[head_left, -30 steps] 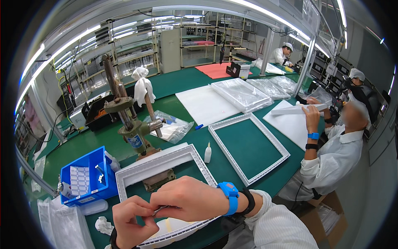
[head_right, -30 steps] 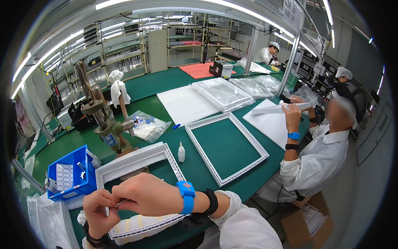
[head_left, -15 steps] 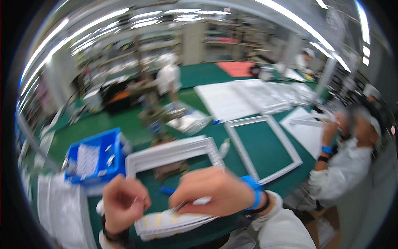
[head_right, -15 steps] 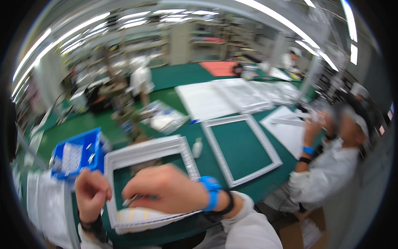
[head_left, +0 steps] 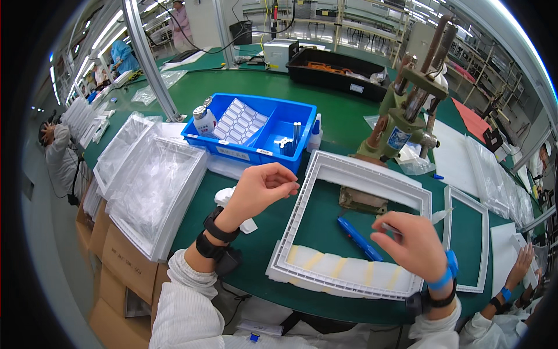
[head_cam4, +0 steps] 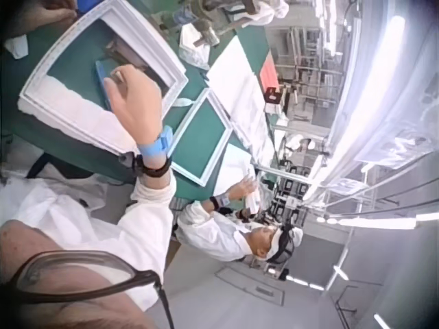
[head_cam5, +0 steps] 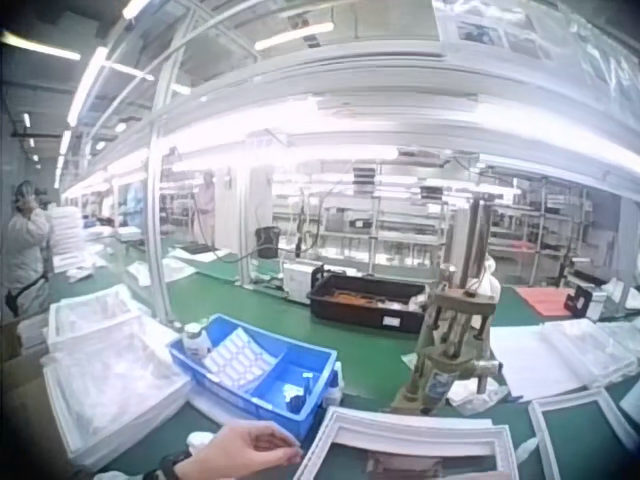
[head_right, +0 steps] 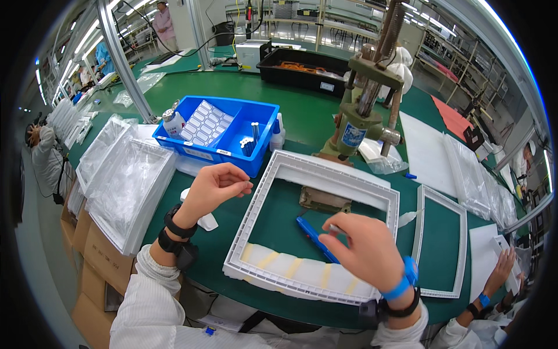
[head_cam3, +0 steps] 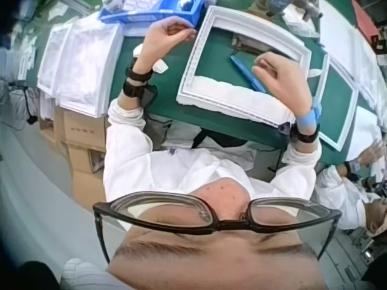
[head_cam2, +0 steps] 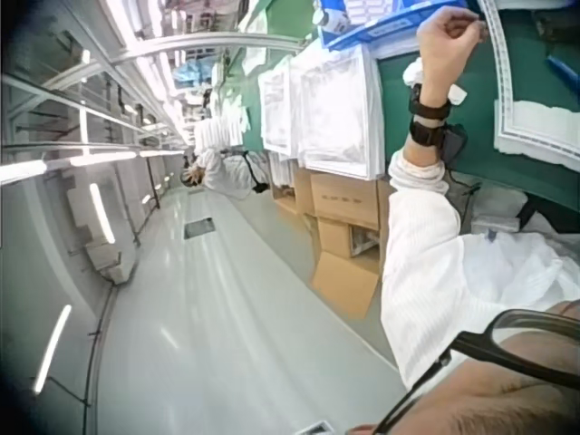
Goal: Assemble plastic and metal frame components using a manual press and glue.
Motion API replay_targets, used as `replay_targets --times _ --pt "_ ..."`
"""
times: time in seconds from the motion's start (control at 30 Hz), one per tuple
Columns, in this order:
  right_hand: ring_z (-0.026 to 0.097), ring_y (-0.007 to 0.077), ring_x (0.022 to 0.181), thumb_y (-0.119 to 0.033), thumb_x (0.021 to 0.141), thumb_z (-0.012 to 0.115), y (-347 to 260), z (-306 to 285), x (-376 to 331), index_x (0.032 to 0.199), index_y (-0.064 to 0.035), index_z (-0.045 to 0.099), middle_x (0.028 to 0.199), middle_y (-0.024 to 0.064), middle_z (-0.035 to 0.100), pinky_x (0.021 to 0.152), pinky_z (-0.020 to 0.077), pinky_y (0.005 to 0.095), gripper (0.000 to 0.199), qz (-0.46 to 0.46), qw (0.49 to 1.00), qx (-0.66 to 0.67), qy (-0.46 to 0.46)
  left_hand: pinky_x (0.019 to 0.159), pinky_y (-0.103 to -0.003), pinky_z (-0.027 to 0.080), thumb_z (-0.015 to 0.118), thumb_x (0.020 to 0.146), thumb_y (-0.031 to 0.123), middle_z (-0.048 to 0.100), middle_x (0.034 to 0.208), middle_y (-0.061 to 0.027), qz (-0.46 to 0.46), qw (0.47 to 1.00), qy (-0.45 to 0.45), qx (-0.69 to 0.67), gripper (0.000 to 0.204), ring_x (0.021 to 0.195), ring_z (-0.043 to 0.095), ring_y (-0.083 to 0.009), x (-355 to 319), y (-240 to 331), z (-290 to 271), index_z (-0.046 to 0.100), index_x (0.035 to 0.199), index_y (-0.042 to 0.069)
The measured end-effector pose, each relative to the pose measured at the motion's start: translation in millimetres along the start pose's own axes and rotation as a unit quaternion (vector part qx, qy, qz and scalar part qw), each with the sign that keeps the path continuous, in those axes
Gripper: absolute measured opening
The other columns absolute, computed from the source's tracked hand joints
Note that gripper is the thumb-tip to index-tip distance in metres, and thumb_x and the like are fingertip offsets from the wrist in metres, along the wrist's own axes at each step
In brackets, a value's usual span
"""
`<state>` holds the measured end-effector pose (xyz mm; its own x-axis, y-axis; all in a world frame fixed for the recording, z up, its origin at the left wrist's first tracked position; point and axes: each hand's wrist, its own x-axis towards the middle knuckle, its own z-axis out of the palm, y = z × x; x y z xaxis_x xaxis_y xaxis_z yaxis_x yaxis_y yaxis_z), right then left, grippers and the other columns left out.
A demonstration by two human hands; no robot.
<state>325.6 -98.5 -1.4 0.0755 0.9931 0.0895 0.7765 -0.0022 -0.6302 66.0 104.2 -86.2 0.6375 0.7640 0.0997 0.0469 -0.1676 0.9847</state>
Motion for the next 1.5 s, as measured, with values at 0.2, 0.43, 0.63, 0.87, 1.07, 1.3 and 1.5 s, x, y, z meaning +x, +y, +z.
replay_targets --times 0.2,0.43,0.63,0.87,1.07,1.3,1.5 --pt "0.07 0.0378 0.083 -0.038 0.09 0.071 60 69 29 0.096 -0.0064 0.067 0.091 0.0157 0.072 0.074 0.0546 0.048 0.033 -0.003 0.973 -0.197 -0.118 0.083 -0.025 0.06 0.07 0.093 0.001 0.076 0.098 -0.0118 0.007 1.0 -0.03 0.006 0.013 0.094 0.075 -0.0166 -7 -3 14 0.069 0.104 -0.005" --pt "0.069 0.0393 0.081 -0.033 0.091 0.069 48 65 34 0.105 -0.0049 0.063 0.085 0.0195 0.071 0.073 0.0539 0.0482 0.032 0.002 0.984 -0.13 -0.118 0.062 -0.028 0.057 0.074 0.086 0.003 0.075 0.089 -0.012 0.266 0.925 0.055 0.266 0.016 0.073 0.074 -0.0228 -20 -10 38 0.073 0.102 0.002" --pt "0.068 0.0376 0.077 -0.032 0.092 0.065 14 52 42 0.107 -0.0025 0.069 0.084 0.0192 0.071 0.073 0.0525 0.0441 0.033 -0.019 0.985 -0.007 -0.172 0.063 -0.033 0.058 0.075 0.084 0.001 0.074 0.09 -0.0132 0.341 0.88 0.058 0.324 0.02 0.074 0.072 -0.0284 -26 -20 46 0.071 0.104 0.003" --pt "0.067 0.032 0.073 -0.032 0.092 0.066 3 54 41 0.102 -0.0009 0.07 0.079 0.0159 0.069 0.071 0.0514 0.0407 0.033 -0.003 0.986 0.02 -0.166 0.066 -0.034 0.059 0.074 0.084 0.001 0.074 0.091 -0.0126 0.364 0.862 0.021 0.353 0.022 0.077 0.073 -0.0289 -30 -18 46 0.07 0.105 0.001" --pt "0.065 0.0278 0.07 -0.032 0.092 0.066 5 53 43 0.103 -0.0005 0.07 0.076 0.0134 0.068 0.068 0.0504 0.038 0.034 0.007 0.985 0.024 -0.172 0.064 -0.034 0.059 0.074 0.085 0.002 0.074 0.089 -0.012 0.355 0.866 0.02 0.351 0.019 0.074 0.072 -0.0286 -31 -18 46 0.07 0.103 0.001" --pt "0.061 0.0228 0.063 -0.033 0.092 0.067 6 51 42 0.101 -0.0007 0.073 0.072 0.0118 0.067 0.063 0.0488 0.0356 0.034 -0.001 0.986 0.033 -0.164 0.062 -0.034 0.058 0.074 0.085 0.003 0.073 0.086 -0.0115 0.35 0.869 0.022 0.35 0.018 0.071 0.071 -0.0276 -32 -19 48 0.069 0.102 0.002" --pt "0.061 0.0209 0.063 -0.033 0.091 0.067 10 51 44 0.097 -0.0007 0.074 0.071 0.01 0.068 0.063 0.0489 0.0343 0.034 0.004 0.984 0.054 -0.17 0.061 -0.034 0.057 0.074 0.085 0.003 0.073 0.086 -0.0115 0.352 0.866 0.015 0.354 0.019 0.07 0.071 -0.0275 -31 -20 50 0.069 0.103 0.002"
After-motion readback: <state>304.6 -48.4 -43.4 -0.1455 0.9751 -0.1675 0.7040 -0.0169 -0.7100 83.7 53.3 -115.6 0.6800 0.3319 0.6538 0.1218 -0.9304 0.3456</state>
